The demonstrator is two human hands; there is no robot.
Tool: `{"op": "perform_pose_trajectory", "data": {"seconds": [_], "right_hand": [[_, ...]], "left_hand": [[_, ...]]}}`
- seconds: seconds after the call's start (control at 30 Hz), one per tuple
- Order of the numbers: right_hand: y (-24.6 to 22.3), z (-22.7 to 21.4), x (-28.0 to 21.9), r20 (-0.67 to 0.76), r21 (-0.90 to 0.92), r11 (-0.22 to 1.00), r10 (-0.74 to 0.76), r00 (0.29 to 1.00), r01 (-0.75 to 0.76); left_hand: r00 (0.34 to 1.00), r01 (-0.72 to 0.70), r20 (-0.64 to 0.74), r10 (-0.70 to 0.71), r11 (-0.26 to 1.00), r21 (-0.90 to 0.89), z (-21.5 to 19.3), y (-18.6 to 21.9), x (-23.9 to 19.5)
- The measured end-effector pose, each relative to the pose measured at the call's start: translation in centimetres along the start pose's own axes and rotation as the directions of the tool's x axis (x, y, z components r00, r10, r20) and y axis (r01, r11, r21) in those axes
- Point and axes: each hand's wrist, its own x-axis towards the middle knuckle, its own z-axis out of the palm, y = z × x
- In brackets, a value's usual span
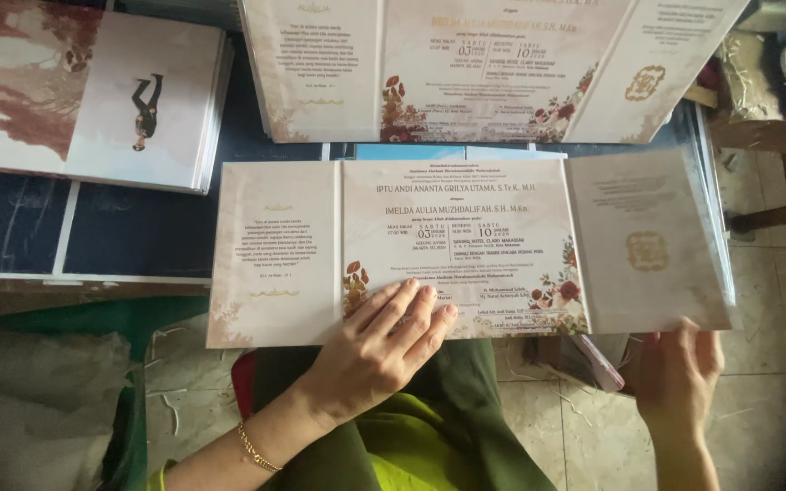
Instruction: Folding printed wedding invitations and stacking them.
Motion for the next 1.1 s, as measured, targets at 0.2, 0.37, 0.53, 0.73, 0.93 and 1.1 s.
{"op": "perform_pose_trajectory", "data": {"seconds": [0.2, 0.37, 0.53, 0.73, 0.93, 1.1], "right_hand": [[-1.1, 7.8, 0.4, 0.477, -0.551, 0.637, -0.290, 0.830, 0.539], [-4.5, 14.8, -0.6, 0.846, -0.408, 0.198, -0.284, 0.450, 0.891], [-4.2, 14.7, -0.8, 0.847, -0.485, 0.159, -0.160, 0.507, 0.860], [-4.0, 14.7, -0.7, 0.848, -0.475, 0.156, -0.182, 0.497, 0.866], [-4.0, 14.8, -0.7, 0.851, -0.461, 0.153, -0.204, 0.485, 0.874], [-3.4, 14.4, -0.7, 0.831, -0.482, 0.158, -0.230, 0.507, 0.862]], "left_hand": [[0.998, -0.006, 0.059, 0.004, 1.000, 0.019, -1.2, 0.1, 0.5], [0.999, 0.028, 0.033, -0.029, 1.000, 0.007, -1.7, -0.3, 0.2], [0.913, 0.385, -0.062, -0.404, 0.901, -0.200, -6.2, -4.0, -0.9], [0.395, 0.909, 0.117, -0.911, 0.370, -0.191, -10.6, -7.8, -5.2], [0.737, 0.584, 0.036, -0.674, 0.611, -0.535, -10.5, -3.1, 4.6], [0.937, 0.350, 0.081, -0.340, 0.906, -0.238, -0.7, -3.5, 8.0]]}}
